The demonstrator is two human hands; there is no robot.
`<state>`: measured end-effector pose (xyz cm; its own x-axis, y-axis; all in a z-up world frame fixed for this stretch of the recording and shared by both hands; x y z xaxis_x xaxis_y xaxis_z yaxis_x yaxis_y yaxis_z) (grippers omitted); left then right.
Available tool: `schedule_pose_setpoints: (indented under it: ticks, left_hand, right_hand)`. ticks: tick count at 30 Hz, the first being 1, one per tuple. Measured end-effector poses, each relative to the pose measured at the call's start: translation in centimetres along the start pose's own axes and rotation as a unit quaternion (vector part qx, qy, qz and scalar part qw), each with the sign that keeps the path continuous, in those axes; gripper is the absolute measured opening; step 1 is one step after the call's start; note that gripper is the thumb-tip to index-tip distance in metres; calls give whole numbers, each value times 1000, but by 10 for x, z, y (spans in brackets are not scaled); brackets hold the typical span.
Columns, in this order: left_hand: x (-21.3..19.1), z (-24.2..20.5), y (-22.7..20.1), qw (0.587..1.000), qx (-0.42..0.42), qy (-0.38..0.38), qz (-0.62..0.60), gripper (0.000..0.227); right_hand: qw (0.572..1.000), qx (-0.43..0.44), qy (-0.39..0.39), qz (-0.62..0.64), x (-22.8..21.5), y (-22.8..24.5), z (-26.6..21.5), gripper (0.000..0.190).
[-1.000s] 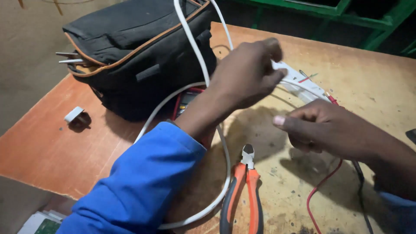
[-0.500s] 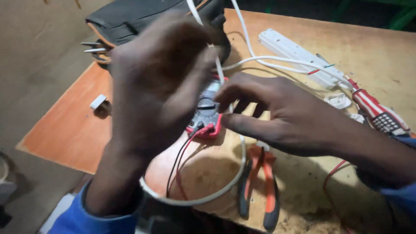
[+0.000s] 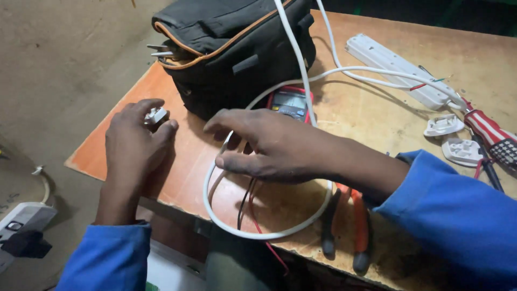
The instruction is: The person disassembles a white electrical plug using a screwdriver and pliers. They remove the outer casing, separate the internal components, and use pliers to adjust the metal prongs. The person then reassembles the plug casing.
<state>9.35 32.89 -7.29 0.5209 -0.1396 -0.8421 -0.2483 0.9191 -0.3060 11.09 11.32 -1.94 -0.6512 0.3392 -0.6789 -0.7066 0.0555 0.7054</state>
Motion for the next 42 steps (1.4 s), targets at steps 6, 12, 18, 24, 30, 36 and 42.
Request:
schedule_pose_setpoints:
  ticks: [6,12,18,24,30,36,42]
  left_hand:
    - [-14,-9,-17,995,57,-68,-53,37]
    - [-74,-47,-151,958,206,-76,-184,49]
    - [-23,-68,-286,848,394,56,-351,56]
    - [29,-61,-361,791,446,71,-413,55]
    - [51,-61,-372,780,439,132,-427,53]
    - [45,-64,-361,770,398,138,-479,53]
    - [44,-65,-362,746,339,229,-526,44]
  right_hand:
    - [1000,-28,-7,-5,-13,11,-25,30]
    - [996,38,-81,-2,-68,17,-97,33]
    - [918,276,-262,115,-111,-44,-207,34]
    - [858,279,-374,213,-119,-76,-273,35]
    - [716,412,-468,315,-113,-77,-289,36]
    - [808,398,-392,186,-112,-100,-310,37]
    - [831,346,-407,155,-110,-114,-323,18]
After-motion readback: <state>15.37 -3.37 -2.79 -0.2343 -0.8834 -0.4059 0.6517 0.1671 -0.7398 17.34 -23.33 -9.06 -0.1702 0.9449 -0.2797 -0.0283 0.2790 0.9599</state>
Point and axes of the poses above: each hand's wrist, its own z-axis towards the middle knuckle, its own x-axis out of the palm, y = z × x, the point moved 8 cm from there along z, towards the middle knuckle, and after that the axes turned 10 degrees about z, right-handed, at the moved point
